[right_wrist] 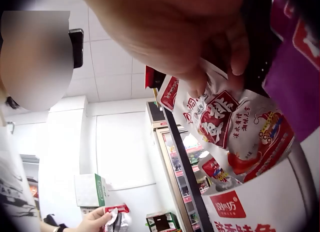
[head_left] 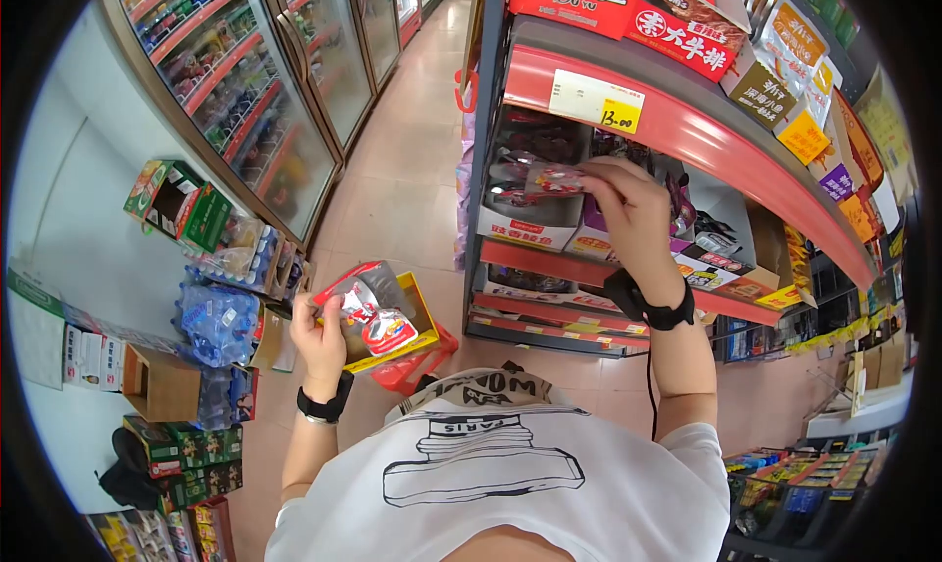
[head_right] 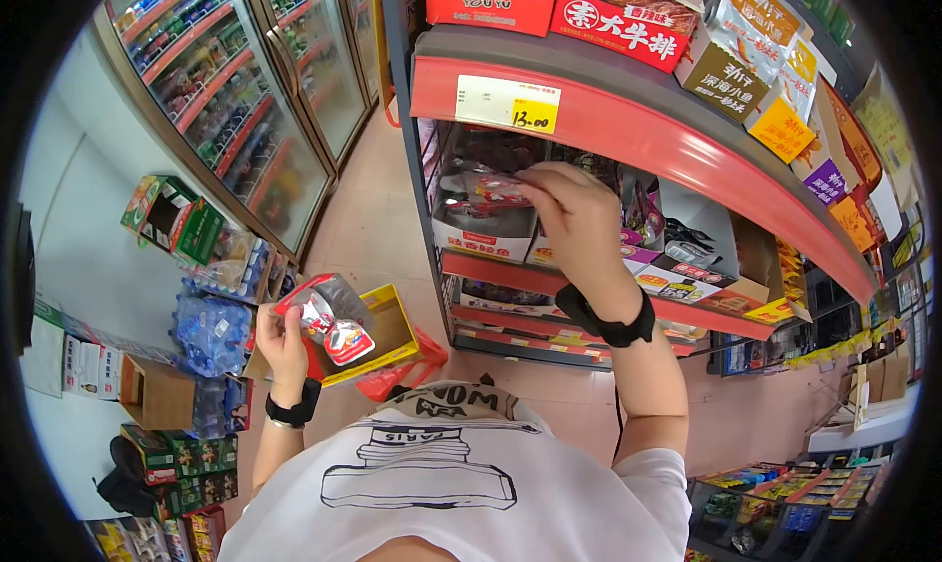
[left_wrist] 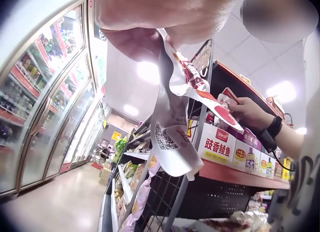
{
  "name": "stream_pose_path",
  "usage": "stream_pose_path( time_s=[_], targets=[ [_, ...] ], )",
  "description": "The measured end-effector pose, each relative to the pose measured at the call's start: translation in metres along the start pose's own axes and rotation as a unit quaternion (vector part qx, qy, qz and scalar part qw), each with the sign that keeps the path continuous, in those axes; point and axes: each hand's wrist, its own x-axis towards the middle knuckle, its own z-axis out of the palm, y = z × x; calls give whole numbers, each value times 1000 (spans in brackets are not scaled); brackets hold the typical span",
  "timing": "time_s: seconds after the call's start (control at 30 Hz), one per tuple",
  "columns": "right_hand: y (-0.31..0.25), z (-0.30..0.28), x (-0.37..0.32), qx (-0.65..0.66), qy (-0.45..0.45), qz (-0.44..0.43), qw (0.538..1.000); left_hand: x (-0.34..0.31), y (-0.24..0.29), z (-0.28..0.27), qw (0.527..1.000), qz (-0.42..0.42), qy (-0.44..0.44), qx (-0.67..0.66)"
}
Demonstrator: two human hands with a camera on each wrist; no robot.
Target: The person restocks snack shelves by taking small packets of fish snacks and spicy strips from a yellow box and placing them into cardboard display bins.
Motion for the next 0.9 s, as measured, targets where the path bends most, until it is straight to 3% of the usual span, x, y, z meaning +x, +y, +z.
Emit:
stream_pose_path(
  time_s=[0.07,0.13,0.2,0.23,0.37,0.43,0.5,0.6,0.63,0.73,0.8,0.87,0.9],
  targets=[
    [-7,-11,-6,47,5,46,998,3,1,5,1000,-2,2,-3],
    [-18,-21,-15,54,57,23,997,5,-6,5,1000,12,14,18],
    [-28,-28,-24,70,60,-22,996,4,-13,3,999,-33,25,-6],
    [-31,-27,-30,92,59,-43,993,5,-21,-1,997,4,40,72],
    [-53,8,-41,195,-79,-44,977,-1,-52,-26,990,-64,66,108],
    [-55,55,-44,220,-140,-62,963,-1,-77,-42,986,-94,77,116],
    [-59,113,-55,237,-197,-17,951,-12,-118,-63,977,-147,88,130],
    [-45,208,-79,231,-310,102,916,-29,-170,-87,963,-177,96,180],
    [-39,241,-87,214,-333,125,910,-30,-160,-91,930,-225,73,282],
    [-25,336,-128,259,-368,233,862,-49,-206,-103,888,-312,59,334],
    [-21,388,-153,246,-423,301,819,-61,-232,-105,883,-331,63,326],
    [-24,424,-178,209,-436,294,824,-66,-254,-104,859,-430,85,263],
    [-28,437,-187,192,-430,275,838,-92,-308,-109,855,-447,97,244]
  ],
)
